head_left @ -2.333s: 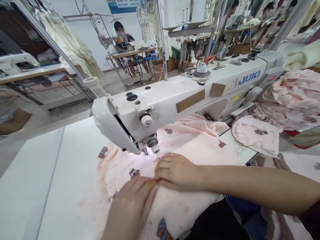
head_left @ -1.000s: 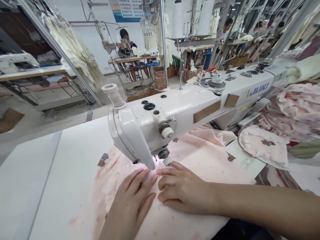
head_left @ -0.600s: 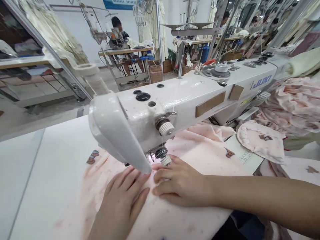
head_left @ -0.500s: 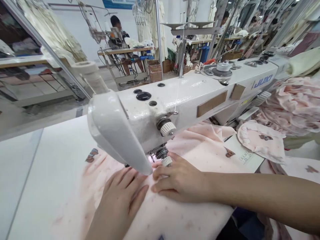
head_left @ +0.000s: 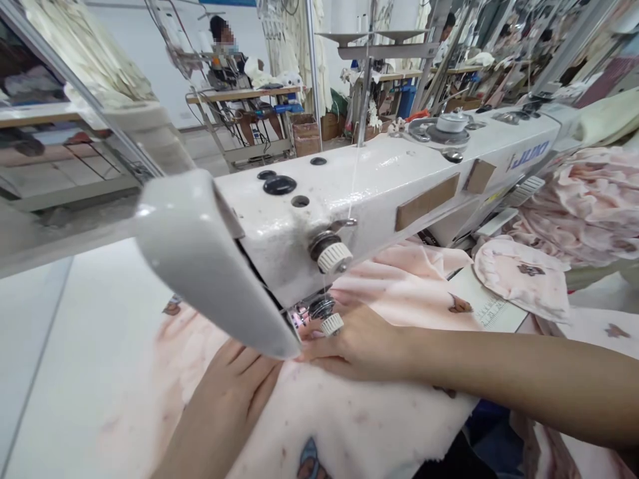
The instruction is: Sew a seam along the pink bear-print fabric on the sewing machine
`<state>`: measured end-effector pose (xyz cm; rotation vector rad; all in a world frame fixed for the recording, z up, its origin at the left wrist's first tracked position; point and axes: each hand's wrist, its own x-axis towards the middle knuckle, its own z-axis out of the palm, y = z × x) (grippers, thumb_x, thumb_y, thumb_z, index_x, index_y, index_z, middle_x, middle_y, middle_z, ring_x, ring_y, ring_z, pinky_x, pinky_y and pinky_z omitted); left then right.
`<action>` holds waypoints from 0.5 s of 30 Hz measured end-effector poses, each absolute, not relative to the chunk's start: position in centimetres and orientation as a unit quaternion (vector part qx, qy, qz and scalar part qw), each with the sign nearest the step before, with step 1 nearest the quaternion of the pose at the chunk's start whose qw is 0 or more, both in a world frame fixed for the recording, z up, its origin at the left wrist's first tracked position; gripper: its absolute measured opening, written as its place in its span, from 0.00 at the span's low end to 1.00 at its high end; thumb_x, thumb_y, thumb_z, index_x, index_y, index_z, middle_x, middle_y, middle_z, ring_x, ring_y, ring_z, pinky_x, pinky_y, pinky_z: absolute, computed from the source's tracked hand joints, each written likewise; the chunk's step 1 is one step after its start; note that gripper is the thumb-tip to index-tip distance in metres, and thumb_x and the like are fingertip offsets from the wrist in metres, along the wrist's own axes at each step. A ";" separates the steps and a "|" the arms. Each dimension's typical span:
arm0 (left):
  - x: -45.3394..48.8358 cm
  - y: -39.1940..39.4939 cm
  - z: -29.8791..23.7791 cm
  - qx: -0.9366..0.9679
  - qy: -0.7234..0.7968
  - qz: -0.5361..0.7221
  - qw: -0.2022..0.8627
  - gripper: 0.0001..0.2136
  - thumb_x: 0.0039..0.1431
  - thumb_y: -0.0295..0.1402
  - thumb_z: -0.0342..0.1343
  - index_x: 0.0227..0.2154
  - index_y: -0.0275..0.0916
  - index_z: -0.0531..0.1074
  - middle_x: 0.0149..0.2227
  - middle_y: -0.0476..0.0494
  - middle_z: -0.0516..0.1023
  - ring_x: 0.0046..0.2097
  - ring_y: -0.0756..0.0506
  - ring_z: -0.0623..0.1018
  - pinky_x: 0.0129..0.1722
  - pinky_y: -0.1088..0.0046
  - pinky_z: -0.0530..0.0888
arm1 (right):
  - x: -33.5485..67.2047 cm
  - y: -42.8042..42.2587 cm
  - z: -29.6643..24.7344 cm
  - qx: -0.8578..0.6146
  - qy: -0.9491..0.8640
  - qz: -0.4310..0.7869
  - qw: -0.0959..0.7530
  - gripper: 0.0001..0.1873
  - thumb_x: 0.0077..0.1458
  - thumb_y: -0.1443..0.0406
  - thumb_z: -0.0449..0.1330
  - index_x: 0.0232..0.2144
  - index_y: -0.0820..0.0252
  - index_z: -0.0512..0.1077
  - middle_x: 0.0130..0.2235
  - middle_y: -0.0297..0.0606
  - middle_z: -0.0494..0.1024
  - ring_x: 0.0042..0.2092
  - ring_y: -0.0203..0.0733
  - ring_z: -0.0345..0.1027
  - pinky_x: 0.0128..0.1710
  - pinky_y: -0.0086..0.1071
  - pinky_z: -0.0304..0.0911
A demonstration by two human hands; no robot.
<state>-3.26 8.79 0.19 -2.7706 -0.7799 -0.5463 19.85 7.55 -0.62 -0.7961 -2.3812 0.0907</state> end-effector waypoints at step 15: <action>-4.3 7.6 -0.2 -0.951 -0.248 -0.184 0.018 0.14 0.66 0.26 0.42 0.47 0.40 0.70 0.48 0.46 0.75 0.53 0.46 0.69 0.52 0.71 0.70 | 20.3 7.8 -1.1 -0.293 -0.897 0.013 0.331 0.06 0.60 0.67 0.57 0.36 0.58 0.75 0.36 0.30 0.78 0.46 0.38 0.65 0.29 0.31 0.53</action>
